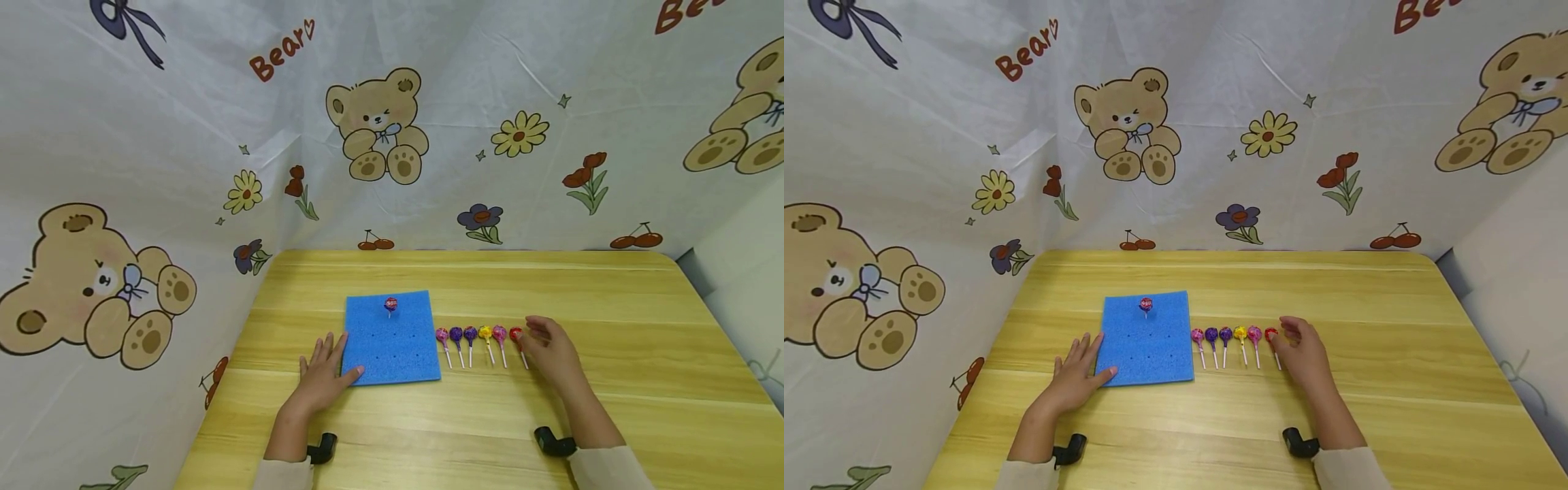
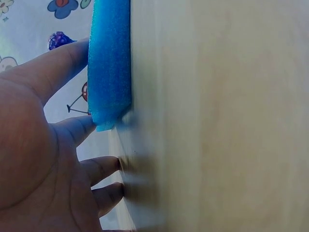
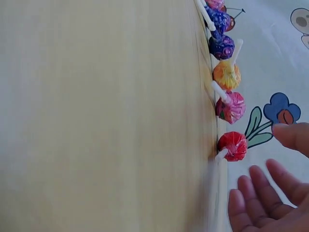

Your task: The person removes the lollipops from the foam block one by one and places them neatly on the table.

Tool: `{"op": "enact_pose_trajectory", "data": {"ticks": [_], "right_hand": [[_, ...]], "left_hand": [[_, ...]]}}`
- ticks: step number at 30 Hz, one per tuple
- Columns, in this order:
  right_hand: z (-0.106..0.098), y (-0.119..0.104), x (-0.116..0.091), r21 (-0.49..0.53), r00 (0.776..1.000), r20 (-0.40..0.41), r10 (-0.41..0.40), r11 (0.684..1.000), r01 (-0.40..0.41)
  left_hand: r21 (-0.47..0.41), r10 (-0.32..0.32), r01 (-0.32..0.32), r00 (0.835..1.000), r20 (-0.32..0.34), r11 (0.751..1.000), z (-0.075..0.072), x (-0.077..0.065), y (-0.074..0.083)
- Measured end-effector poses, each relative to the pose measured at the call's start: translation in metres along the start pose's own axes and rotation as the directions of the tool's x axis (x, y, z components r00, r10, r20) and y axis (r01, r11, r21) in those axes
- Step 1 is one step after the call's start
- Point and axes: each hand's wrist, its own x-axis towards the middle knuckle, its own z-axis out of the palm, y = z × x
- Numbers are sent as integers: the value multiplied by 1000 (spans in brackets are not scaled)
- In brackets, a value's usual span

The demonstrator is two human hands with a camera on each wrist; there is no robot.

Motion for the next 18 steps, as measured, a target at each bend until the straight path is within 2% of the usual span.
{"op": "enact_pose_trajectory", "data": {"ticks": [4,9,18], "right_hand": [[1,-4,-5,50,996,-81,-34,998,38],[3,-8,-11,83,989,-141,-34,996,46],[6,-12,-18,108,987,-132,-94,988,109]], "left_hand": [[3,-5,5,1000,2,1000,0,1,-1],[-1,-6,6,1000,1,1000,1,2,-2],[1,-2,2,1000,-5,1000,3,3,-4]]}}
